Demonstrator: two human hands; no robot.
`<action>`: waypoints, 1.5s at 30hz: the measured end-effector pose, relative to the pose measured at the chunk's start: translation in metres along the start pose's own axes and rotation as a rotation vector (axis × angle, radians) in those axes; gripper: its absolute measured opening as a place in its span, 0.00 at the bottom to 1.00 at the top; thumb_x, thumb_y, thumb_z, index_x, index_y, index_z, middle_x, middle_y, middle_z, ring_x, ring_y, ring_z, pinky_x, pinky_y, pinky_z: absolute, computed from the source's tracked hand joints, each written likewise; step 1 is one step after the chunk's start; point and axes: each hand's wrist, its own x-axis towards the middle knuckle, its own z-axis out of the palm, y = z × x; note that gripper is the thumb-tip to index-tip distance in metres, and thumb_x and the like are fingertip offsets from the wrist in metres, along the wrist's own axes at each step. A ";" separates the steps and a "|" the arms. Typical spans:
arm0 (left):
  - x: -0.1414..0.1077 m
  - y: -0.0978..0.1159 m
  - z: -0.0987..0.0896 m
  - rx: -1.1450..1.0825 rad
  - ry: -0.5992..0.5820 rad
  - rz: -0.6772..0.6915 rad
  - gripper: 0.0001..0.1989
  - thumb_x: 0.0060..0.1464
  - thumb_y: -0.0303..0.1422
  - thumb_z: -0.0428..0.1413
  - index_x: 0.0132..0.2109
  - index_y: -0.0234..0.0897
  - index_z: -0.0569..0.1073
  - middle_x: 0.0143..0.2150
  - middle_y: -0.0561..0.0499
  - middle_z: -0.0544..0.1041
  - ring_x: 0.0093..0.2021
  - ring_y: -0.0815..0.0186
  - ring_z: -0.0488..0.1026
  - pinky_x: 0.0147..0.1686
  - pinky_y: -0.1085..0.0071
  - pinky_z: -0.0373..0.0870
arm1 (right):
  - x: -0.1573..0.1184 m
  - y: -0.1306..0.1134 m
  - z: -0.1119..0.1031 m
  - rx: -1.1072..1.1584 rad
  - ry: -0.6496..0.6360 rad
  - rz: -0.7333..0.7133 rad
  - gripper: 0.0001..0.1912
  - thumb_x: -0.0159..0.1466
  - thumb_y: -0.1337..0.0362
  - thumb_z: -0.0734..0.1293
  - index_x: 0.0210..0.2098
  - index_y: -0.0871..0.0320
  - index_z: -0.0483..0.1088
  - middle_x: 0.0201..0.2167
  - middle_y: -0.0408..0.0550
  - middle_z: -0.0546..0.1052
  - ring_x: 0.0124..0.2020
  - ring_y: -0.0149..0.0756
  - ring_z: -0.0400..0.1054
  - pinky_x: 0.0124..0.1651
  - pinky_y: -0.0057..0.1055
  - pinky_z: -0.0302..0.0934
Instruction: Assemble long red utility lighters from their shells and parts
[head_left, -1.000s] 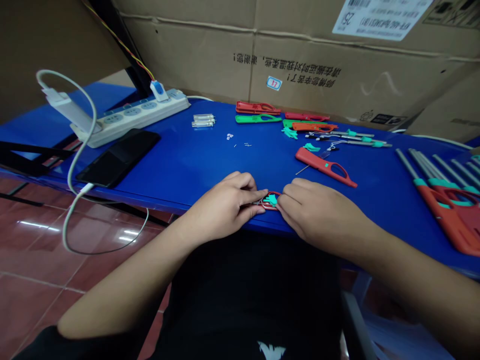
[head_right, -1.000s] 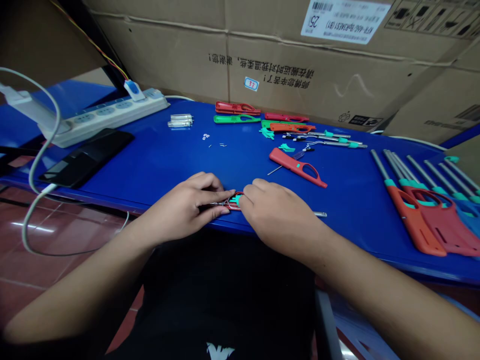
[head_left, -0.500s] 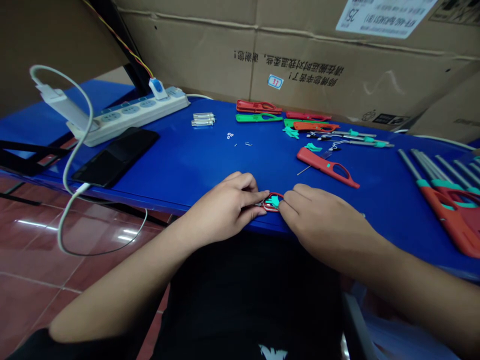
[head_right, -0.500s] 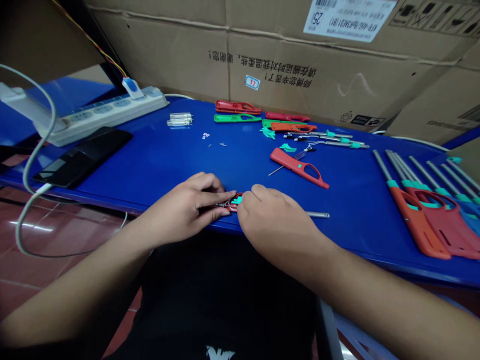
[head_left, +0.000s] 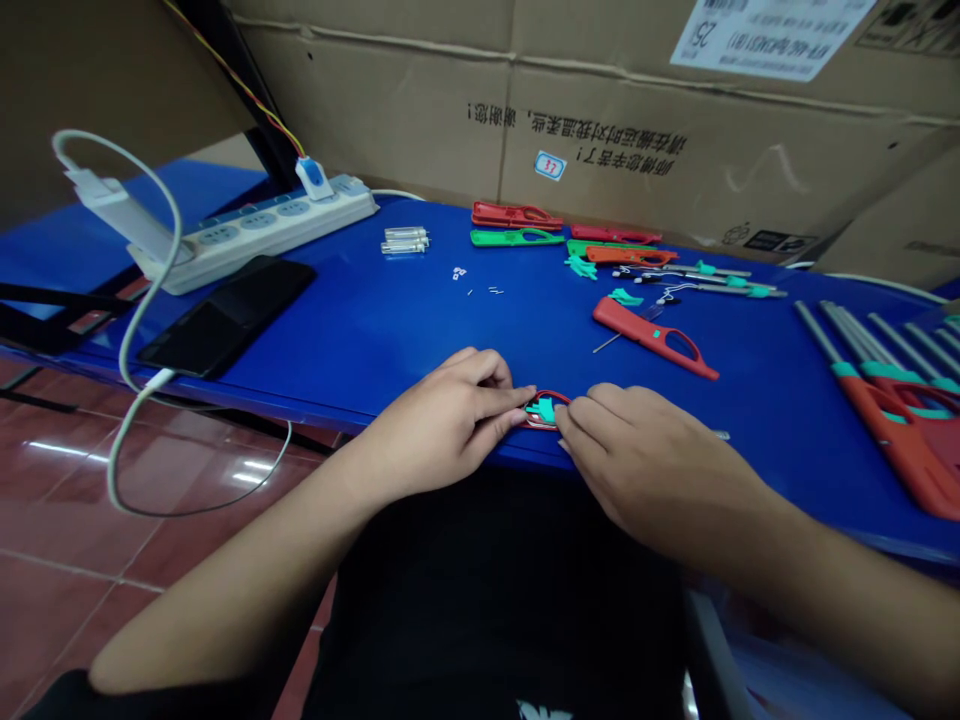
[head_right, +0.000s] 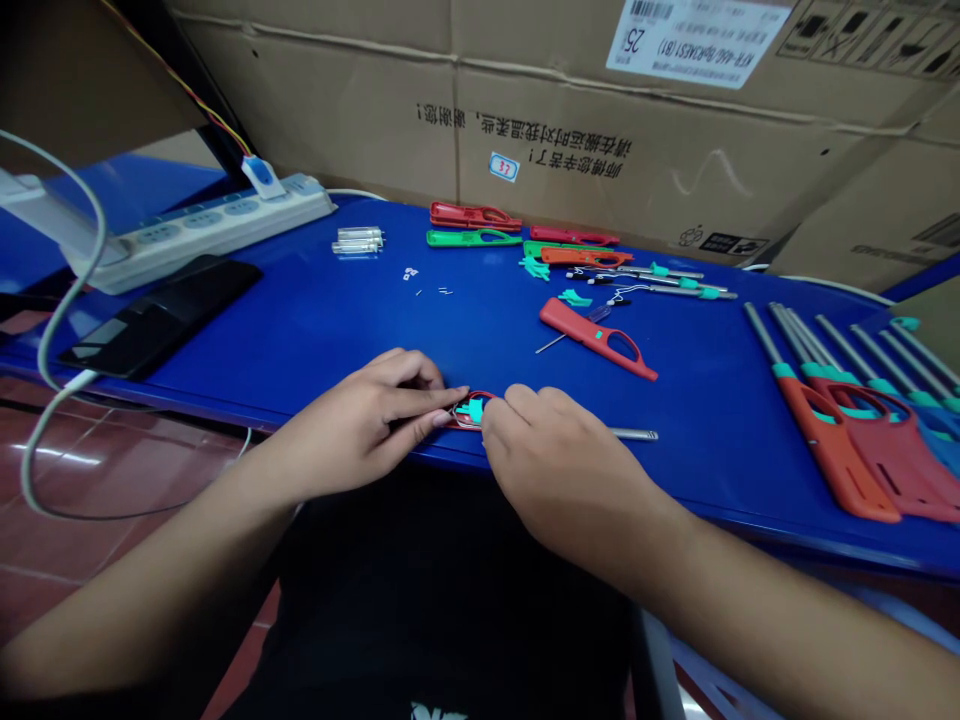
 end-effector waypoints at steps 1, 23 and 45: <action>-0.001 0.001 0.000 0.027 0.001 -0.002 0.17 0.69 0.35 0.49 0.58 0.37 0.76 0.45 0.44 0.72 0.47 0.60 0.68 0.49 0.62 0.69 | 0.002 0.001 0.000 0.024 -0.004 0.013 0.09 0.67 0.71 0.60 0.38 0.62 0.73 0.32 0.53 0.71 0.33 0.45 0.61 0.34 0.40 0.50; -0.036 0.007 0.024 0.303 0.267 0.072 0.17 0.67 0.31 0.51 0.59 0.30 0.73 0.59 0.43 0.77 0.60 0.55 0.74 0.60 0.51 0.73 | 0.050 0.026 -0.016 0.487 -0.401 0.421 0.16 0.68 0.58 0.62 0.25 0.57 0.71 0.25 0.47 0.76 0.24 0.34 0.63 0.28 0.32 0.50; -0.034 -0.004 0.007 0.296 0.126 0.101 0.19 0.70 0.35 0.46 0.61 0.32 0.72 0.60 0.44 0.76 0.60 0.55 0.74 0.57 0.53 0.74 | 0.041 0.014 -0.017 0.522 -0.268 0.381 0.16 0.69 0.61 0.61 0.28 0.58 0.74 0.28 0.49 0.77 0.32 0.37 0.69 0.35 0.33 0.54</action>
